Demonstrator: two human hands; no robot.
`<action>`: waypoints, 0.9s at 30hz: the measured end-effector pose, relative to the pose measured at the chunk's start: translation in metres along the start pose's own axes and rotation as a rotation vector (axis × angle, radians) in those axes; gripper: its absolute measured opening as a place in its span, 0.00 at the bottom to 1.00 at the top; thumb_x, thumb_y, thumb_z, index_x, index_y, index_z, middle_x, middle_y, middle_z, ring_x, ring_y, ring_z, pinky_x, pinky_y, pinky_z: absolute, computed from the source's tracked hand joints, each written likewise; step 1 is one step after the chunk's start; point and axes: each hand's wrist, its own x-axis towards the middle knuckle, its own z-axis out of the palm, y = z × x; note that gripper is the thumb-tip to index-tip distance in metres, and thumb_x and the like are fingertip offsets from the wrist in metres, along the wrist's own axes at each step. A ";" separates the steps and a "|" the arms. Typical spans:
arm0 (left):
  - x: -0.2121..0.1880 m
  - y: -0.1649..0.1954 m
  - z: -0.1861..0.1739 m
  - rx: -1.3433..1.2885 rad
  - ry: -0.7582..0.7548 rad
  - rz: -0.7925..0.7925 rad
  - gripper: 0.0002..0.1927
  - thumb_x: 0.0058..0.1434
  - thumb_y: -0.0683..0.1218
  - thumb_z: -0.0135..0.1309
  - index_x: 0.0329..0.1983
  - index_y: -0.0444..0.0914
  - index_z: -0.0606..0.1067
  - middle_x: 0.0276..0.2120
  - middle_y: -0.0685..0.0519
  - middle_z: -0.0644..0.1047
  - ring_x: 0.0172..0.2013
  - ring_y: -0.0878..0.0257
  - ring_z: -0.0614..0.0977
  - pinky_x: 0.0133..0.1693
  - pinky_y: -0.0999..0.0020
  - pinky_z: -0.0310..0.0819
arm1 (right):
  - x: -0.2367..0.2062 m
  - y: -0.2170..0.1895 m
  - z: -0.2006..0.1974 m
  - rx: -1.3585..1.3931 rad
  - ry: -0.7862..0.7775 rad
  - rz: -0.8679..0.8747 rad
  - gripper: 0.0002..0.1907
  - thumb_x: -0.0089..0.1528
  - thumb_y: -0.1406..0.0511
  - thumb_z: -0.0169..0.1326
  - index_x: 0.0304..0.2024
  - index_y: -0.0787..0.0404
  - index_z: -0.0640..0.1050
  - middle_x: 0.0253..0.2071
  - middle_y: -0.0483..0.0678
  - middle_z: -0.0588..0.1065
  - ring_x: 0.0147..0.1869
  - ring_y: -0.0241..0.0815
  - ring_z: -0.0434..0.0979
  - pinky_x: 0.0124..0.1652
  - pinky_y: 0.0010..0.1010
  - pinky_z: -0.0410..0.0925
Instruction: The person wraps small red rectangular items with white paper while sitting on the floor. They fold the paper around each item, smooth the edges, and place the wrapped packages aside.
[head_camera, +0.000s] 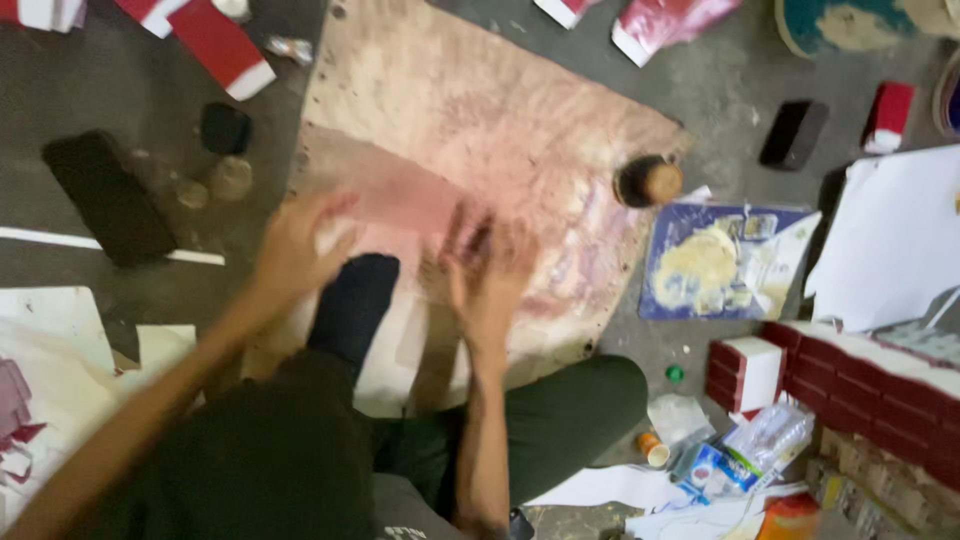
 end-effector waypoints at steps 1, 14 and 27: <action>-0.034 -0.004 0.002 -0.261 -0.052 -0.505 0.24 0.60 0.42 0.62 0.60 0.36 0.74 0.44 0.50 0.82 0.40 0.62 0.86 0.29 0.66 0.76 | 0.009 -0.017 0.020 -0.131 -0.008 0.007 0.35 0.65 0.49 0.57 0.71 0.52 0.66 0.73 0.65 0.55 0.76 0.72 0.49 0.69 0.63 0.47; 0.019 -0.068 0.015 -0.413 -0.004 -0.258 0.09 0.63 0.41 0.63 0.46 0.35 0.83 0.37 0.48 0.84 0.32 0.63 0.86 0.34 0.71 0.82 | 0.013 -0.067 0.068 -0.556 -0.238 0.142 0.32 0.67 0.42 0.50 0.71 0.41 0.68 0.79 0.62 0.50 0.82 0.70 0.43 0.71 0.69 0.44; -0.033 -0.045 0.011 -0.201 0.142 -0.119 0.11 0.61 0.43 0.69 0.32 0.36 0.76 0.42 0.48 0.80 0.40 0.60 0.85 0.40 0.66 0.83 | -0.012 -0.067 0.046 -0.282 -0.256 0.015 0.25 0.68 0.56 0.58 0.64 0.57 0.74 0.73 0.66 0.59 0.78 0.73 0.52 0.71 0.60 0.55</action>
